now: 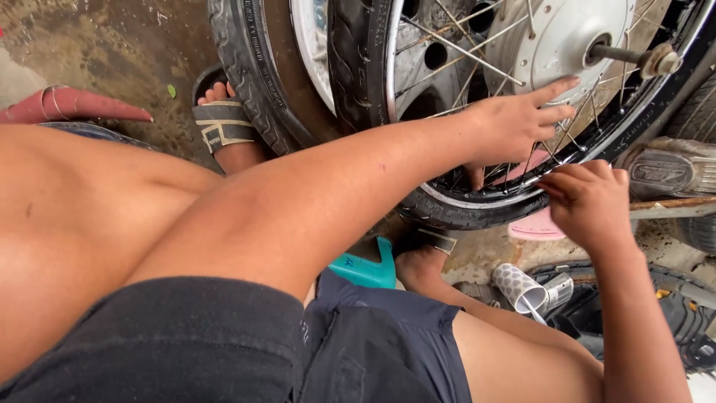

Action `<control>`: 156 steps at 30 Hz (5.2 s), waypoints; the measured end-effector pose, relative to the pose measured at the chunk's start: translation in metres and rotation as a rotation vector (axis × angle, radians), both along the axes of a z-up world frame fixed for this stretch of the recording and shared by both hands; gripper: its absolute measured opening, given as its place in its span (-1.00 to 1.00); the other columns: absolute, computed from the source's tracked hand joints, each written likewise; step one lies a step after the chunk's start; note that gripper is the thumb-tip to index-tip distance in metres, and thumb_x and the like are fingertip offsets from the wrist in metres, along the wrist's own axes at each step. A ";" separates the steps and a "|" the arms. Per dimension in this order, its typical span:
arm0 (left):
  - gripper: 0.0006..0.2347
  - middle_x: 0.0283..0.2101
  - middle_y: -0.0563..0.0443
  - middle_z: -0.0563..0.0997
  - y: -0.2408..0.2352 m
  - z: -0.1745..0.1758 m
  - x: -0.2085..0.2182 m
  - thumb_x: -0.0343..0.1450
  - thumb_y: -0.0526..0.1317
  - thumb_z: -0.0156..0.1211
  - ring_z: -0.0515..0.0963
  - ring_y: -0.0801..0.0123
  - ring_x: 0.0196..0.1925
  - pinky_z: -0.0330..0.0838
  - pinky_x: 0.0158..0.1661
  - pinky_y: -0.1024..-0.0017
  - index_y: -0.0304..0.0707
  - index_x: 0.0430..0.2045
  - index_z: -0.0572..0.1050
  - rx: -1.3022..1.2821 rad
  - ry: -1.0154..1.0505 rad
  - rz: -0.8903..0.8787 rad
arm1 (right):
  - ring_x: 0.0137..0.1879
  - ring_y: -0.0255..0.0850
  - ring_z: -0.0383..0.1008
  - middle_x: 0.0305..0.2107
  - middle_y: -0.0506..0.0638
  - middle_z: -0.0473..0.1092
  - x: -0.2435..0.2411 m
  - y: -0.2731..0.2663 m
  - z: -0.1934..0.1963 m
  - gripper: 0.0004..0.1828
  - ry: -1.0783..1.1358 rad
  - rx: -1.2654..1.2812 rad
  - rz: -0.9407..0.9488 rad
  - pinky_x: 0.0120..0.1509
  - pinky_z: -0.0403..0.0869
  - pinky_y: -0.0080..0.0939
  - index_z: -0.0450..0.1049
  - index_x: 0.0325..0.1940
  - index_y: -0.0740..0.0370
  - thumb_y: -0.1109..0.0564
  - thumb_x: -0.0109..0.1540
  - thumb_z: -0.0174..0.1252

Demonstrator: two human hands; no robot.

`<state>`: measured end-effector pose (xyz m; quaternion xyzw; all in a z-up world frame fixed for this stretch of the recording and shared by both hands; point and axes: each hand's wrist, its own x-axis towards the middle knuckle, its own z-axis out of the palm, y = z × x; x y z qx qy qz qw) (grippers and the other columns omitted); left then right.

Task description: The person sits on a small stool and works on a motorcycle wheel, using a tool to pry the tire bead away from the rim. They manipulate the tire and rim with both hands, occasionally dipping a tool into a pink container.

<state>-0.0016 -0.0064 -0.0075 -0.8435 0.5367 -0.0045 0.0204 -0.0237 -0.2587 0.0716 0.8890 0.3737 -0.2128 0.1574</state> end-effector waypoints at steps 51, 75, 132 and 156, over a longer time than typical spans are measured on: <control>-0.18 0.35 -0.09 0.45 0.016 0.022 -0.004 0.21 0.66 -0.12 0.01 -0.11 0.60 -0.52 0.36 -0.39 0.10 0.05 0.59 -0.012 0.023 -0.013 | 0.01 -0.05 0.39 -0.17 -0.18 0.55 -0.013 0.014 0.005 -0.78 0.047 0.108 -0.100 0.10 0.37 0.03 0.70 -0.12 -0.09 0.07 0.20 0.22; -0.20 0.36 -0.04 0.45 0.018 0.022 -0.002 0.21 0.66 -0.09 0.00 -0.11 0.61 -0.53 0.36 -0.38 0.09 0.01 0.60 -0.012 0.030 -0.014 | -0.09 -0.10 0.37 -0.11 -0.14 0.59 -0.012 0.015 0.002 -0.76 0.237 0.254 -0.155 0.02 0.44 -0.10 0.68 -0.04 0.03 0.18 0.21 0.32; -0.28 0.25 0.08 0.55 0.018 0.009 -0.008 0.15 0.59 0.07 0.09 0.07 0.52 -0.47 0.45 -0.28 0.22 0.00 0.63 -0.114 -0.006 0.060 | 0.08 0.11 0.54 -0.16 -0.05 0.59 -0.043 0.016 -0.014 -0.58 0.185 0.435 -0.186 0.16 0.46 0.10 0.67 -0.16 0.07 0.28 -0.07 0.17; -0.18 0.38 -0.11 0.44 0.013 0.014 -0.001 0.20 0.67 -0.05 -0.04 -0.13 0.62 -0.62 0.33 -0.38 0.03 -0.03 0.63 -0.035 0.077 -0.013 | 0.13 -0.12 0.42 -0.10 -0.31 0.60 -0.041 0.029 0.003 -0.49 0.038 0.110 -0.123 -0.01 0.30 0.05 0.68 -0.01 -0.18 0.16 0.05 0.03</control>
